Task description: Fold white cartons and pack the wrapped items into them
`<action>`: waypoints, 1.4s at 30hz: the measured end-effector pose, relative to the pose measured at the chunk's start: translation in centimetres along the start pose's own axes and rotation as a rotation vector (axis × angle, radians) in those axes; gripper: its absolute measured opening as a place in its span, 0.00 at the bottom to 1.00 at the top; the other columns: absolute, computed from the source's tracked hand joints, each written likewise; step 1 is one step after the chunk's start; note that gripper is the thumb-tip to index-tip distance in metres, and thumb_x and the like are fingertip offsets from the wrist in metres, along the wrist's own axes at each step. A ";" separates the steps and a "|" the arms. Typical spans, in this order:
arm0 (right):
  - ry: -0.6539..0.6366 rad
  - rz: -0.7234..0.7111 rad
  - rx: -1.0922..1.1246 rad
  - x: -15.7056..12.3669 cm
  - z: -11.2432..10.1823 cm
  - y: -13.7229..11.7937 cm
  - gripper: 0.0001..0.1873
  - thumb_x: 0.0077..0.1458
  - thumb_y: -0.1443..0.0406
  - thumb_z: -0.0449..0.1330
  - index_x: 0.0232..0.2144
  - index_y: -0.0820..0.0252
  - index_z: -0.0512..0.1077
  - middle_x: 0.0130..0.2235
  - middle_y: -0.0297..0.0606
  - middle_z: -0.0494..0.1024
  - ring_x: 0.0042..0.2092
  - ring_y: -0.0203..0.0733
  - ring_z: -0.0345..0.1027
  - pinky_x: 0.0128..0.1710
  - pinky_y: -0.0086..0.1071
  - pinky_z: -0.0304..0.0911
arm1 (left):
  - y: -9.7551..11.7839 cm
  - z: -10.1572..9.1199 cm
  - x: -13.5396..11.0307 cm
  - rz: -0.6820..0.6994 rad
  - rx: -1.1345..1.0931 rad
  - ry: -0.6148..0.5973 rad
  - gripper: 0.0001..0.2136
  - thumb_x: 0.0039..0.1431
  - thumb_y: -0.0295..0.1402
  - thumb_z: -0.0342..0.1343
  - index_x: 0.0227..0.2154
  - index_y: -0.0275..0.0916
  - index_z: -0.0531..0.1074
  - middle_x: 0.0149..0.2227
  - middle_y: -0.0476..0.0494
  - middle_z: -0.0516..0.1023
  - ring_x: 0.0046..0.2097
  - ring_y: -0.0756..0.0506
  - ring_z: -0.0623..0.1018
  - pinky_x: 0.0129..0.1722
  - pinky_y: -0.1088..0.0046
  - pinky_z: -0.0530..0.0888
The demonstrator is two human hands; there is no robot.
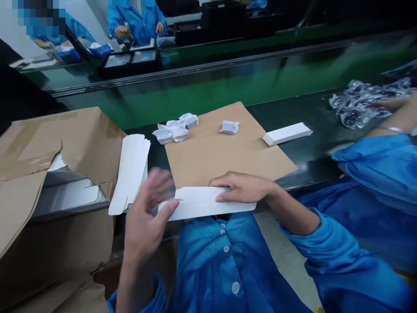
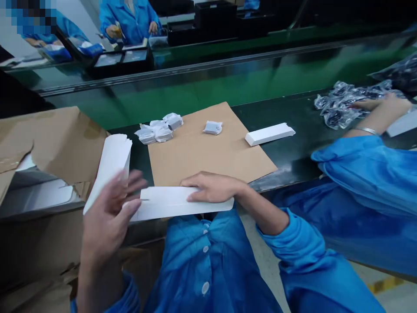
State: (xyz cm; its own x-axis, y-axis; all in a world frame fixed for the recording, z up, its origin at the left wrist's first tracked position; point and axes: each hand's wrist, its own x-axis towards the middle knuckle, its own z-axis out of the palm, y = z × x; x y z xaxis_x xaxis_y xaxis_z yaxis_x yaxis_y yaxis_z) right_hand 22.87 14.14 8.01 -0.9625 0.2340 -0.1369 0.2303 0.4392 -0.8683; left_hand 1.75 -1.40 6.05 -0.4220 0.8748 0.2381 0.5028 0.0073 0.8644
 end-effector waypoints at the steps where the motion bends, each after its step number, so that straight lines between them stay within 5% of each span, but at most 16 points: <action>1: -0.010 0.018 -0.139 -0.8 -0.2 -0.5 0.09 0.61 0.65 0.56 0.43 0.63 0.71 0.40 0.38 0.76 0.39 0.39 0.69 0.38 0.30 0.62 | -0.4 -0.4 0.7 -0.084 -0.032 -0.138 0.26 0.54 0.44 0.62 0.56 0.42 0.71 0.50 0.40 0.79 0.48 0.39 0.79 0.42 0.65 0.78; 3: 0.133 0.062 -0.449 -1.7 0.5 -1.2 0.20 0.62 0.61 0.56 0.54 0.63 0.67 0.47 0.46 0.75 0.45 0.46 0.69 0.43 0.36 0.63 | -1.4 -0.2 1.5 -0.209 -0.097 -0.259 0.18 0.55 0.45 0.61 0.44 0.40 0.79 0.38 0.43 0.82 0.37 0.43 0.80 0.33 0.71 0.77; 6: 0.349 0.033 -0.865 -2.2 2.9 -1.3 0.39 0.58 0.53 0.60 0.62 0.71 0.57 0.53 0.57 0.71 0.50 0.56 0.66 0.47 0.46 0.62 | -2.7 0.8 1.4 -0.306 -0.310 -0.243 0.16 0.55 0.44 0.61 0.42 0.40 0.79 0.32 0.46 0.81 0.32 0.48 0.77 0.29 0.77 0.73; 10: 0.327 -0.165 -1.035 -2.8 4.0 -0.6 0.35 0.61 0.55 0.56 0.61 0.76 0.58 0.53 0.57 0.71 0.49 0.54 0.65 0.46 0.45 0.62 | -2.7 0.6 1.3 -0.259 -0.319 -0.506 0.16 0.53 0.41 0.63 0.44 0.42 0.78 0.30 0.47 0.81 0.28 0.51 0.76 0.25 0.80 0.72; 12: 0.316 -0.222 -1.050 -3.1 3.7 -0.4 0.33 0.62 0.55 0.55 0.59 0.77 0.60 0.54 0.56 0.71 0.49 0.54 0.65 0.47 0.44 0.61 | -2.3 0.1 1.8 -0.182 -0.244 -0.539 0.13 0.52 0.39 0.64 0.41 0.43 0.80 0.32 0.46 0.82 0.29 0.50 0.77 0.25 0.81 0.73; 19: 0.343 -0.241 -1.049 -3.7 2.6 0.0 0.31 0.61 0.54 0.53 0.57 0.75 0.63 0.53 0.54 0.72 0.48 0.52 0.66 0.45 0.43 0.62 | -2.5 1.5 2.1 0.042 -0.182 -0.397 0.08 0.51 0.34 0.64 0.35 0.45 0.81 0.33 0.48 0.83 0.27 0.52 0.77 0.25 0.82 0.74; 24: 0.413 -0.205 -1.108 -3.7 2.8 0.3 0.31 0.61 0.55 0.54 0.57 0.76 0.63 0.52 0.56 0.73 0.48 0.53 0.67 0.43 0.43 0.64 | -2.4 3.4 2.1 0.052 -0.144 -0.281 0.10 0.51 0.30 0.61 0.37 0.44 0.80 0.35 0.49 0.83 0.29 0.52 0.78 0.26 0.82 0.74; 29: 0.474 -0.182 -1.241 -3.9 3.1 0.4 0.19 0.63 0.66 0.50 0.53 0.73 0.67 0.47 0.52 0.77 0.46 0.50 0.71 0.42 0.40 0.66 | -2.1 3.0 3.5 -0.022 -0.143 -0.240 0.04 0.49 0.28 0.61 0.28 0.41 0.80 0.29 0.49 0.81 0.29 0.50 0.78 0.26 0.80 0.74; 32: 0.689 -0.073 -1.250 -3.8 2.8 1.1 0.18 0.63 0.66 0.51 0.52 0.73 0.68 0.46 0.52 0.78 0.44 0.49 0.73 0.41 0.39 0.68 | -1.7 3.4 3.0 -0.033 -0.350 -0.007 0.12 0.55 0.36 0.60 0.43 0.43 0.76 0.32 0.48 0.81 0.26 0.50 0.78 0.25 0.75 0.75; 34: 0.902 0.051 -1.233 -3.2 3.3 1.6 0.20 0.63 0.62 0.54 0.51 0.74 0.68 0.44 0.54 0.79 0.42 0.49 0.74 0.39 0.39 0.69 | -0.9 4.9 1.7 0.047 -0.495 0.165 0.23 0.58 0.44 0.57 0.55 0.45 0.67 0.44 0.43 0.80 0.36 0.46 0.81 0.35 0.68 0.79; 36: 1.007 0.076 -1.227 -2.3 4.8 1.7 0.21 0.63 0.61 0.54 0.51 0.75 0.68 0.44 0.56 0.79 0.41 0.50 0.74 0.39 0.39 0.69 | -0.1 6.9 0.4 0.099 -0.559 0.134 0.35 0.55 0.50 0.59 0.62 0.45 0.57 0.56 0.35 0.73 0.50 0.40 0.78 0.46 0.61 0.78; 39: 0.832 -0.060 -1.101 -1.4 7.5 0.6 0.26 0.64 0.59 0.53 0.55 0.78 0.65 0.50 0.60 0.75 0.49 0.53 0.71 0.46 0.41 0.69 | 0.5 9.2 -0.4 -0.015 -0.459 0.135 0.42 0.51 0.47 0.64 0.64 0.45 0.49 0.59 0.34 0.68 0.54 0.39 0.75 0.49 0.61 0.75; 42: 0.682 -0.089 -0.705 -1.7 8.0 -1.2 0.34 0.62 0.52 0.55 0.61 0.71 0.60 0.55 0.54 0.72 0.54 0.48 0.68 0.50 0.38 0.68 | 0.3 9.2 0.3 -0.031 -0.228 0.201 0.32 0.51 0.39 0.64 0.58 0.43 0.61 0.56 0.39 0.69 0.54 0.40 0.74 0.52 0.63 0.72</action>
State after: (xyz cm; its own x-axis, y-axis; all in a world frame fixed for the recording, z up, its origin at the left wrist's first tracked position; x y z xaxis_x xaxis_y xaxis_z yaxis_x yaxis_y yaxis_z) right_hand 23.07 6.33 5.48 -0.7430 0.5275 0.4119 0.4064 0.8446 -0.3485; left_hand 8.72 3.32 2.29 -0.5863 0.7625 0.2735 0.3146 -0.0968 0.9443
